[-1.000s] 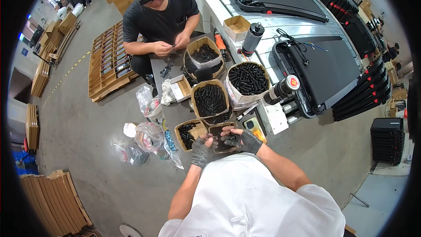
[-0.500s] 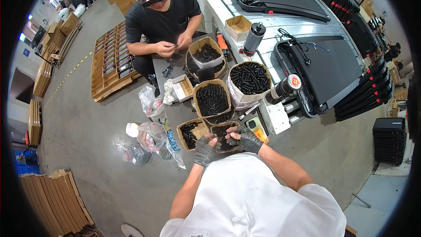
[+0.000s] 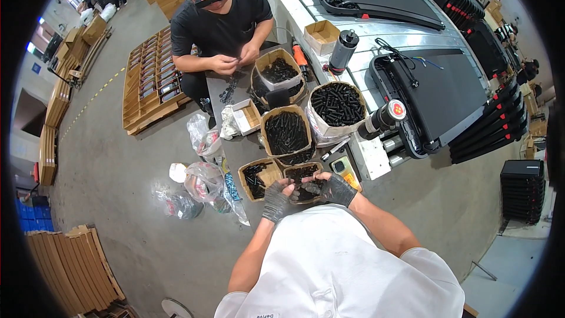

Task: Sort and inspect small black rubber tubes into different bins at an industrial workstation.

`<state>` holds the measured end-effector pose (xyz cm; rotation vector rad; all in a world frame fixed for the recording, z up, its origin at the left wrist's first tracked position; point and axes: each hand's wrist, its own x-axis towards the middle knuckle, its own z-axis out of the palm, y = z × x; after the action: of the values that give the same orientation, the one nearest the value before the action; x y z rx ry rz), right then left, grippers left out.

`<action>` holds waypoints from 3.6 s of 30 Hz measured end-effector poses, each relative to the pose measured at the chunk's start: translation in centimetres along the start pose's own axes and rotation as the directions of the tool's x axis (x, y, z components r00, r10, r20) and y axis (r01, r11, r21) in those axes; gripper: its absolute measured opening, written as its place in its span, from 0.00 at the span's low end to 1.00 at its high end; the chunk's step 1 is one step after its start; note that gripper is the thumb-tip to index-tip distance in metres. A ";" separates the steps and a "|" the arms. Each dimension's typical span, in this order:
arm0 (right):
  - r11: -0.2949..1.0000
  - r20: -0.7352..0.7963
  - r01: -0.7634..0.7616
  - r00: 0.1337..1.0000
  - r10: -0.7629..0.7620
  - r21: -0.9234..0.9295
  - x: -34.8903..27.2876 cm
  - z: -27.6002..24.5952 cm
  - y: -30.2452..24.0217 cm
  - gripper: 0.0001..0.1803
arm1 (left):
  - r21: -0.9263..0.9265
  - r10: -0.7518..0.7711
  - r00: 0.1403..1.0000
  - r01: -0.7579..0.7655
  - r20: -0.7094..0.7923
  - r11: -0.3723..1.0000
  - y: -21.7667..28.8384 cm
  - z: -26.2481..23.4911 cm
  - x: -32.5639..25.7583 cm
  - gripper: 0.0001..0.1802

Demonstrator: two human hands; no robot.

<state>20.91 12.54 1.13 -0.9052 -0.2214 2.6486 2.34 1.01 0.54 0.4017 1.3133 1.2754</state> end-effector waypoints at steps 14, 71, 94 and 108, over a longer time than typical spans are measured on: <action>0.921 -0.020 0.150 0.986 -0.168 -0.361 -1.0 2.0 -0.3 0.17 | 0.004 0.040 0.999 -0.040 -0.010 0.999 -0.3 -0.2 0.1 0.12; 0.346 0.045 0.199 0.912 -0.407 -0.917 0.0 3.1 1.4 0.14 | 0.339 0.118 0.981 -0.165 0.156 0.926 -0.2 0.6 1.2 0.20; -0.194 0.294 0.225 0.809 -0.509 -0.955 -0.7 5.8 1.3 0.10 | 0.338 0.077 0.977 -0.142 0.198 0.930 2.6 1.6 0.7 0.16; -0.146 0.291 0.254 0.874 -0.388 -0.956 -1.1 7.7 -0.1 0.14 | 0.569 0.156 0.934 -0.323 0.323 0.756 3.5 0.9 1.2 0.09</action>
<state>17.00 11.93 7.82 -1.0281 -2.3079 1.4518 1.22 3.56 3.18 1.2014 1.4625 0.9210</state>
